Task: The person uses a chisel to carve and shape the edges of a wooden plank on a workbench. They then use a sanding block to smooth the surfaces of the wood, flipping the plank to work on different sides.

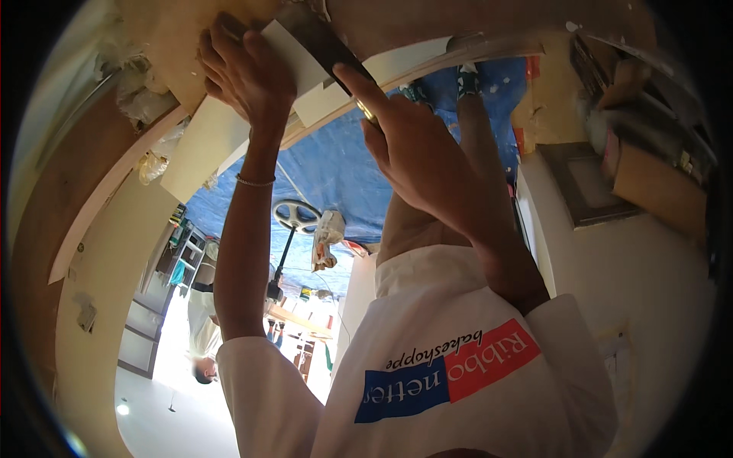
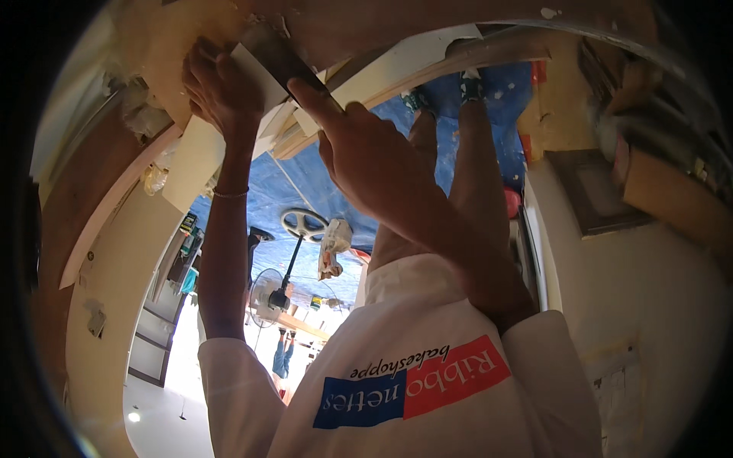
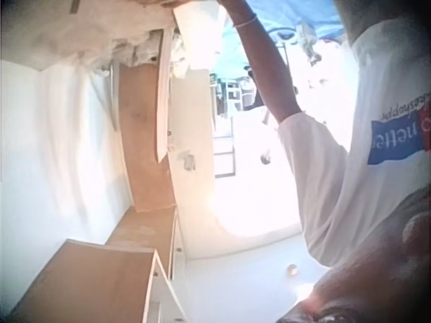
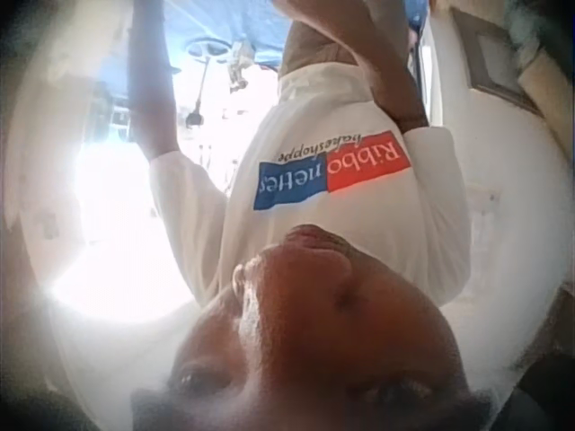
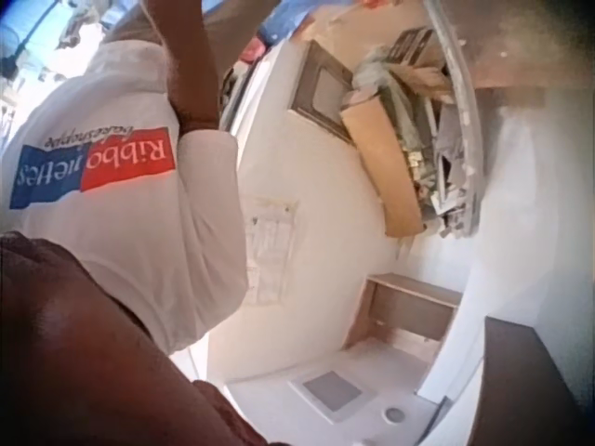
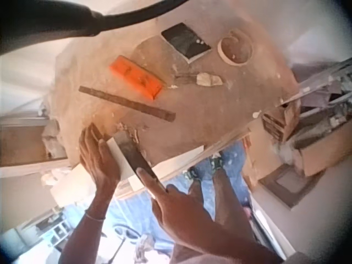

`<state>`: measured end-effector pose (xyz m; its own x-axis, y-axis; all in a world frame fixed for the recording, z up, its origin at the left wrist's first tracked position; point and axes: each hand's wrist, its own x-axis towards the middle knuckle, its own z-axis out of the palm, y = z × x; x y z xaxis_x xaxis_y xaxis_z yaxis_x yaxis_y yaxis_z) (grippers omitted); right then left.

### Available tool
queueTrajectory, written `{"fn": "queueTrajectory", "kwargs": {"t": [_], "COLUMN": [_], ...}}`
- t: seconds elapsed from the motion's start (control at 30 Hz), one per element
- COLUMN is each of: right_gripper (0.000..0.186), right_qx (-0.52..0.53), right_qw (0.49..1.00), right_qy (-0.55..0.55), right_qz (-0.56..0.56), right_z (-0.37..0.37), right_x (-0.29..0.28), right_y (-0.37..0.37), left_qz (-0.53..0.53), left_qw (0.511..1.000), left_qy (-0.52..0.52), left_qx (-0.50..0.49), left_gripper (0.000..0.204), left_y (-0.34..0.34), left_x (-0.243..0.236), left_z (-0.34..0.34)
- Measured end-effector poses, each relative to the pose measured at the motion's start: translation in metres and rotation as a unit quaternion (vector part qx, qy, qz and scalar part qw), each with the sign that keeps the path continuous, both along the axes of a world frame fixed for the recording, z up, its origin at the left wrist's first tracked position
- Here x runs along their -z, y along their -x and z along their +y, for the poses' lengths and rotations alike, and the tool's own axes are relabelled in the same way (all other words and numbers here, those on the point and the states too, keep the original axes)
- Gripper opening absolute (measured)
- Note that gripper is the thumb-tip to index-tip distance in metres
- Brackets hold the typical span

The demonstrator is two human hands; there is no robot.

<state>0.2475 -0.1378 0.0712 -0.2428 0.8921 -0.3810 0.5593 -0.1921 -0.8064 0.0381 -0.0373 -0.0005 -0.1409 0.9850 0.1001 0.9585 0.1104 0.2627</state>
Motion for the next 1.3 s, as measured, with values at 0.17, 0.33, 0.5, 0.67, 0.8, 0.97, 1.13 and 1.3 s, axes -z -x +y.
{"fn": "queueTrajectory", "kwargs": {"t": [0.17, 0.33, 0.5, 0.67, 0.8, 0.97, 1.13, 1.3], "right_gripper": [0.062, 0.062, 0.063, 0.061, 0.059, 0.058, 0.057, 0.058], "right_qx": [-0.037, 0.017, 0.122, 0.202, 0.206, 0.131, 0.11, 0.104], "right_qw": [0.996, 0.995, 0.987, 0.971, 0.967, 0.986, 0.981, 0.986], "right_qy": [0.086, -0.086, 0.007, 0.109, 0.14, 0.094, 0.16, 0.132], "right_qz": [0.007, 0.053, 0.099, 0.07, 0.053, 0.048, 0.012, 0.016], "right_z": [-0.005, 0.037, 0.021, -0.016, -0.036, -0.071, -0.081, -0.091], "right_x": [-0.009, 0.026, 0.0, -0.017, -0.037, -0.033, -0.053, -0.051], "right_y": [-0.005, 0.008, -0.047, -0.107, -0.121, -0.155, -0.183, -0.21], "left_qz": [0.006, -0.007, -0.03, -0.027, 0.012, -0.046, -0.079, 0.011], "left_qw": [1.0, 1.0, 0.997, 0.998, 0.987, 0.959, 0.961, 0.975], "left_qy": [-0.01, -0.018, -0.07, -0.029, -0.066, 0.03, 0.08, 0.135], "left_qx": [-0.012, -0.022, 0.024, 0.056, 0.144, 0.279, 0.254, 0.176], "left_gripper": [0.059, 0.057, 0.053, 0.055, 0.068, 0.1, 0.111, 0.106], "left_y": [0.002, -0.006, 0.007, 0.005, 0.0, 0.011, 0.023, 0.002], "left_x": [0.001, 0.0, 0.007, 0.004, -0.006, -0.03, -0.043, -0.064], "left_z": [-0.003, 0.001, -0.011, -0.005, -0.007, -0.009, -0.003, -0.01]}}
